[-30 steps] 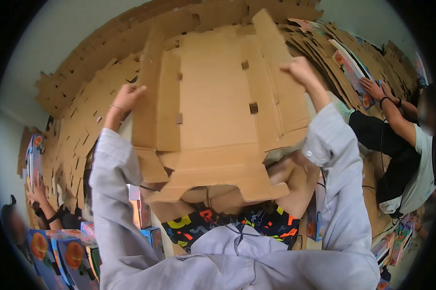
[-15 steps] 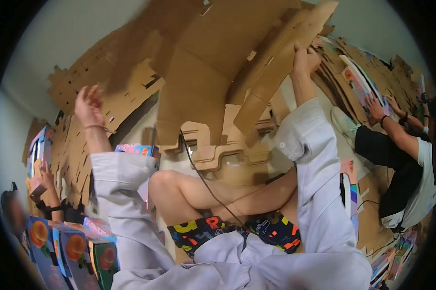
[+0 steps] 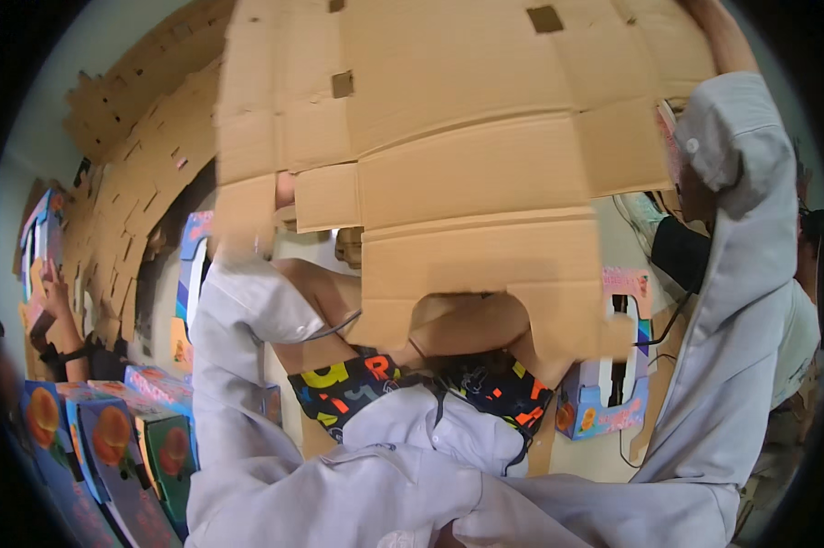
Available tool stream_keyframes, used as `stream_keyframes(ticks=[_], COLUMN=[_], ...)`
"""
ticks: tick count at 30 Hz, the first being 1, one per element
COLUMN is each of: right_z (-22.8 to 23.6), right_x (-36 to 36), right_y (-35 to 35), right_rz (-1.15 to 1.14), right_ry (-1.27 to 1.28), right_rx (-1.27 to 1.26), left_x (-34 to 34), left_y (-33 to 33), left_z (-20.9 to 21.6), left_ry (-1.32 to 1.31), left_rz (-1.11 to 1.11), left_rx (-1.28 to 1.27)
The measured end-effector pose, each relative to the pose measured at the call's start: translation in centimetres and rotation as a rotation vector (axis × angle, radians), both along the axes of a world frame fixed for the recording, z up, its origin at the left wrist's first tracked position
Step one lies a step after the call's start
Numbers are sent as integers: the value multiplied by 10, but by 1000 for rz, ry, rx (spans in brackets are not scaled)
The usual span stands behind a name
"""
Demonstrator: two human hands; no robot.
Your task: Folding and assembling cardboard shipping or product boxes while sitting on the floor.
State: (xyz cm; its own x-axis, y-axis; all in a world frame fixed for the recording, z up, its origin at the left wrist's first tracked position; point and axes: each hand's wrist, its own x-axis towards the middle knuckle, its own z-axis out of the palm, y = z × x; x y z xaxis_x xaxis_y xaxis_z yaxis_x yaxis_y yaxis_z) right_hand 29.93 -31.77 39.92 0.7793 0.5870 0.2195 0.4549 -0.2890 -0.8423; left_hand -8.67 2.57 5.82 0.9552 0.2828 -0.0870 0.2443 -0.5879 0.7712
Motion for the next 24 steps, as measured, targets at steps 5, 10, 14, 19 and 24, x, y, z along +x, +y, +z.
stream_keyframes(ticks=[5, 10, 14, 19, 24], right_z=[42, 0, -32, -7, 17], right_x=[10, -8, -27, -42, -52], right_y=[-12, -45, -32, 4, 10], right_rz=[-53, 72, 237, 92, 93], right_ry=[-128, -165, -109, -345, -334], right_rx=[-195, 1, 173, -7, 61], left_x=[-33, -78, -96, -67, -43], left_y=[22, 69, 71, 29, -13], left_z=[-4, -12, -17, -19, -30], left_ry=[419, 203, 293, 330, 292], left_rz=[-77, 354, 311, 43, -69], left_rx=[-260, -310, -258, -286, -176])
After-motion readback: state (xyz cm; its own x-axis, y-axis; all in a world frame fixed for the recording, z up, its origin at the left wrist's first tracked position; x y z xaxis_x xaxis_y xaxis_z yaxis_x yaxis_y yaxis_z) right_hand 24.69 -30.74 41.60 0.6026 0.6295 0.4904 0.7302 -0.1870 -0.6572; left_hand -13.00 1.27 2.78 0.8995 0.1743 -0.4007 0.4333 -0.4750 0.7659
